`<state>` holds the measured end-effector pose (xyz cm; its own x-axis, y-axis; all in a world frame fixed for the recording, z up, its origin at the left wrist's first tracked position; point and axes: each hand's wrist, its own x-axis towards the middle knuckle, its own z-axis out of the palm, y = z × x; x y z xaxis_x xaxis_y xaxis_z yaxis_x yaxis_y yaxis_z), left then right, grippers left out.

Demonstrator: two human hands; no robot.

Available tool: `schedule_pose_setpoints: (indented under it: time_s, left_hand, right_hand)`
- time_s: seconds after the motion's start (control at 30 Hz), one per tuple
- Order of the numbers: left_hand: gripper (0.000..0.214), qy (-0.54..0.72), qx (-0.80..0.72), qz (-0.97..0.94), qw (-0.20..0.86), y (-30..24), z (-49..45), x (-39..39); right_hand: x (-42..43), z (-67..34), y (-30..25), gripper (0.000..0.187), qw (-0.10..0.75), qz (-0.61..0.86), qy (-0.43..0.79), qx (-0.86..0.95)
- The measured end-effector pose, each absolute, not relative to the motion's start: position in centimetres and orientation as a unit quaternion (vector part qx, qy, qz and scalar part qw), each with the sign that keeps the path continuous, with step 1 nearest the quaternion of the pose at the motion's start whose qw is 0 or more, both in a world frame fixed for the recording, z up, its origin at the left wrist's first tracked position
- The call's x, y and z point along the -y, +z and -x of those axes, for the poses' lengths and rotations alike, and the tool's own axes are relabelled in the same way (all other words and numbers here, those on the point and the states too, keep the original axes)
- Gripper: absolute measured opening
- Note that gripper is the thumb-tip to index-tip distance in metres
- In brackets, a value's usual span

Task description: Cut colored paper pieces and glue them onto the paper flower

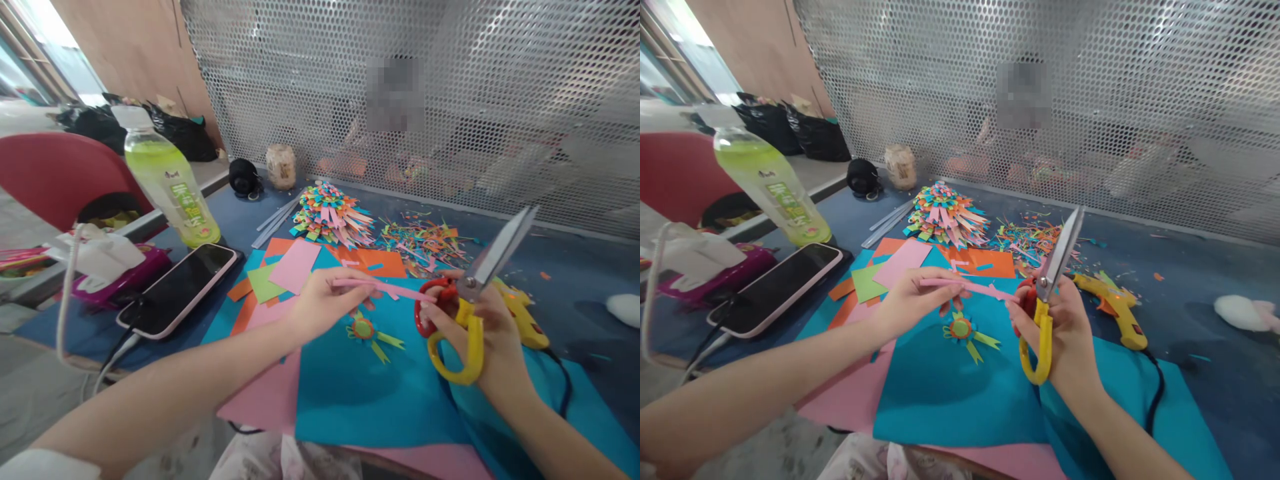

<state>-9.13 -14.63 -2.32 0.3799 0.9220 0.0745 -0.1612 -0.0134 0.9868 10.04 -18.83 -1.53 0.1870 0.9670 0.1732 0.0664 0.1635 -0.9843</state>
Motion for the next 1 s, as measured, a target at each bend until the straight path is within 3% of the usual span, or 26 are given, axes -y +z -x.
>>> schedule_pose_setpoints:
  time_s: [0.23,0.43,0.7,1.0]
  left_hand:
    - [0.011,0.588,-0.293,-0.418,0.628,-1.7,9.5,14.0]
    - [0.011,0.584,-0.276,-0.411,0.643,-1.7,9.4,14.2]
    - [0.02,0.507,-0.284,-0.473,0.662,-2.6,8.4,15.2]
    - [0.018,0.504,-0.297,-0.459,0.669,-2.7,8.5,15.0]
  right_hand:
    - [18.9,-10.8,-2.4,0.051,0.446,0.564,0.312,0.621]
    - [19.4,-10.7,-2.7,0.056,0.363,0.588,0.315,0.651]
    - [20.0,-10.0,-2.0,0.053,0.344,0.576,0.344,0.657]
    - [20.0,-10.1,-1.9,0.053,0.349,0.583,0.349,0.645]
